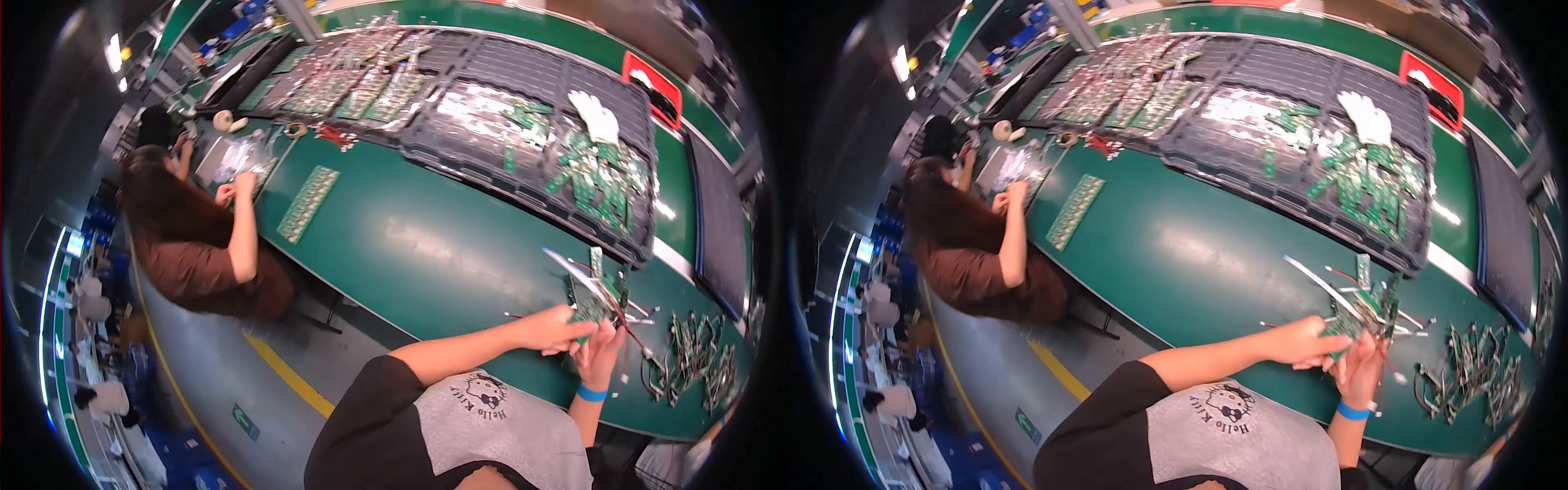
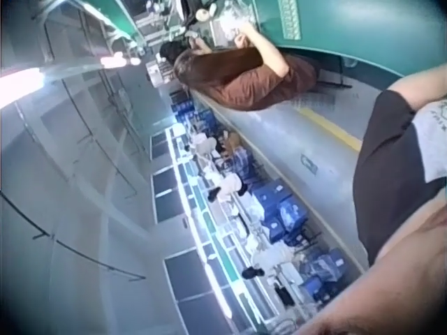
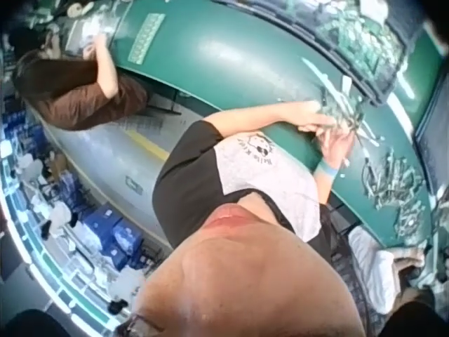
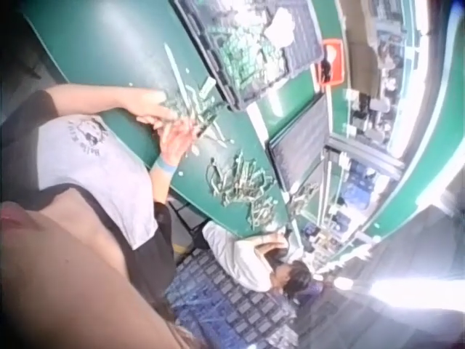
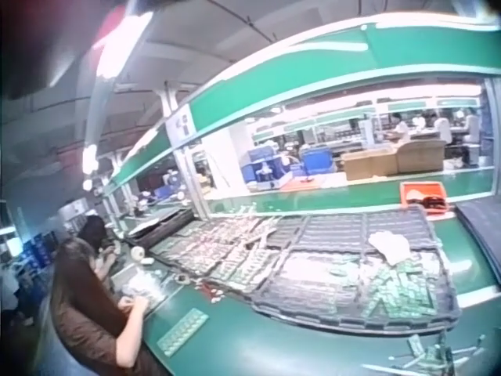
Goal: The person connects wire harnesses to circuit boards by hand, handles and turns a small portable fan, and attaches more wire harnesses to circuit boards.
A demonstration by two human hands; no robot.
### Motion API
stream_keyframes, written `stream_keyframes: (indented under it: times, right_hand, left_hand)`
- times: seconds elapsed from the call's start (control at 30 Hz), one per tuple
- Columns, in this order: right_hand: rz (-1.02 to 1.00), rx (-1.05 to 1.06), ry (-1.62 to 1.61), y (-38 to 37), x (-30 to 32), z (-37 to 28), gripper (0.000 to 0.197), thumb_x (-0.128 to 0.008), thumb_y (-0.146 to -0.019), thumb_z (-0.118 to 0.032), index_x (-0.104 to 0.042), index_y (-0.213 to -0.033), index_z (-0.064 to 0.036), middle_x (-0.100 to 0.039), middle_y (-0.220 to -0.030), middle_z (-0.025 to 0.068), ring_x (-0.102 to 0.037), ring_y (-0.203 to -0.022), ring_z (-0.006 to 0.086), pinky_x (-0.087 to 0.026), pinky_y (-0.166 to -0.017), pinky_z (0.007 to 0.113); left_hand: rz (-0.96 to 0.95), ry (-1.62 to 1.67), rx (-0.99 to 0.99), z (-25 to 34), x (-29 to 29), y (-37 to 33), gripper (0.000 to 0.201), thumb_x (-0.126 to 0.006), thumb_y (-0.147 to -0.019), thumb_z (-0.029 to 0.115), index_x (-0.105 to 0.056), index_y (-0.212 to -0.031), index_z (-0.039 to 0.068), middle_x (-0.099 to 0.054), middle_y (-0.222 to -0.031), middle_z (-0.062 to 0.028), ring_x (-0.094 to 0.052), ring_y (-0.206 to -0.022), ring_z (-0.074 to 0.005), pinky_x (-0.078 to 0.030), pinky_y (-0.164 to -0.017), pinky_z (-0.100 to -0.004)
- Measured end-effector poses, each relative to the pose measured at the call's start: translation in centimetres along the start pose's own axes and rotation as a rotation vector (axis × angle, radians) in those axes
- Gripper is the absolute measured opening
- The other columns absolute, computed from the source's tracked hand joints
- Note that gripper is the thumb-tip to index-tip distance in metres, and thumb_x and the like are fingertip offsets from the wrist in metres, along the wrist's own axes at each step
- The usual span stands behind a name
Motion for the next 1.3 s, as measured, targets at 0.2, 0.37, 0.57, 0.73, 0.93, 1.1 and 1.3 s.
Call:
stream_keyframes:
  times: [0.2, 0.37, 0.57, 0.73, 0.93, 1.1, 1.3]
  right_hand:
    - [-0.157, 0.015, 0.673, 0.6, 0.7, -1.2, 0.044, -0.043, -0.085, -0.041, -0.052, -0.083, 0.0019, -0.056, -0.060, 0.0131, -0.048, -0.038, 0.0149, -0.032, -0.030, 0.022]
    - [-0.161, -0.082, 0.646, 1.6, -0.4, -2.0, 0.036, -0.049, -0.082, -0.029, -0.051, -0.084, 0.0067, -0.056, -0.062, 0.0150, -0.050, -0.040, 0.0182, -0.038, -0.031, 0.024]
    - [0.013, 0.056, 0.391, 1.3, -0.8, -0.9, 0.029, -0.047, -0.075, -0.029, -0.048, -0.081, -0.0001, -0.053, -0.058, 0.0104, -0.043, -0.035, 0.0159, -0.034, -0.031, 0.027]
    - [-0.491, 0.058, -0.072, 0.3, -3.8, -1.1, 0.035, -0.025, -0.088, -0.027, -0.036, -0.060, -0.0087, -0.037, -0.037, 0.0057, -0.024, -0.026, 0.0126, -0.023, -0.029, 0.027]
    - [-0.154, -0.014, -0.158, -1.1, -2.6, -1.4, 0.048, -0.027, -0.089, -0.049, -0.049, -0.101, -0.0078, -0.036, -0.048, 0.0021, -0.026, -0.030, 0.0088, -0.020, -0.035, 0.023]
    - [-0.144, -0.029, -0.095, -1.0, -2.1, -0.9, 0.042, -0.033, -0.088, -0.042, -0.042, -0.105, -0.0048, -0.043, -0.049, 0.0064, -0.031, -0.030, 0.0117, -0.024, -0.035, 0.025]
    - [-0.381, -0.089, 0.104, -1.8, -4.1, -0.2, 0.027, -0.044, -0.084, -0.025, -0.045, -0.091, 0.0008, -0.050, -0.052, 0.0138, -0.039, -0.036, 0.0143, -0.030, -0.040, 0.028]
  left_hand:
    - [-0.132, -0.215, 0.099, -0.7, -0.3, 0.4, 0.057, -0.033, -0.087, 0.050, -0.062, -0.072, 0.004, -0.044, -0.049, 0.0004, -0.035, -0.037, -0.0058, -0.031, -0.034, -0.0206]
    - [-0.275, -0.146, 0.035, -1.0, 0.5, 1.2, 0.051, -0.039, -0.088, 0.043, -0.060, -0.070, 0.000, -0.040, -0.044, 0.0007, -0.034, -0.034, -0.0066, -0.030, -0.033, -0.0220]
    - [-0.574, 0.504, 0.049, -2.7, -2.2, 1.5, 0.037, -0.039, -0.091, 0.028, -0.052, -0.071, 0.000, -0.031, -0.038, 0.0021, -0.030, -0.027, -0.0093, -0.025, -0.031, -0.0246]
    - [-0.296, 0.785, 0.007, -2.6, -0.3, 1.0, 0.039, -0.039, -0.091, 0.030, -0.046, -0.063, 0.003, -0.032, -0.039, 0.0023, -0.031, -0.027, -0.0089, -0.025, -0.032, -0.0251]
    - [0.109, 0.010, 0.085, -1.2, 4.8, 1.8, 0.053, -0.036, -0.089, 0.042, -0.053, -0.063, -0.002, -0.043, -0.041, -0.0032, -0.040, -0.030, -0.0102, -0.033, -0.032, -0.0231]
    - [0.098, -0.223, 0.210, 3.9, 12.3, 5.3, 0.050, -0.038, -0.088, 0.039, -0.057, -0.064, 0.000, -0.045, -0.044, -0.0040, -0.044, -0.036, -0.0107, -0.037, -0.036, -0.0231]
    - [1.197, -0.601, -0.338, 13.9, 31.8, 12.3, 0.026, -0.056, -0.080, 0.025, -0.053, -0.092, 0.001, -0.055, -0.063, -0.0032, -0.048, -0.046, -0.0069, -0.037, -0.040, -0.0189]
Point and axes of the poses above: each hand's wrist, its own y-axis away from the middle knuckle, its own x-axis out of the back of the hand, z = x × y, the point moved 3 cm from there along -y, towards the middle knuckle
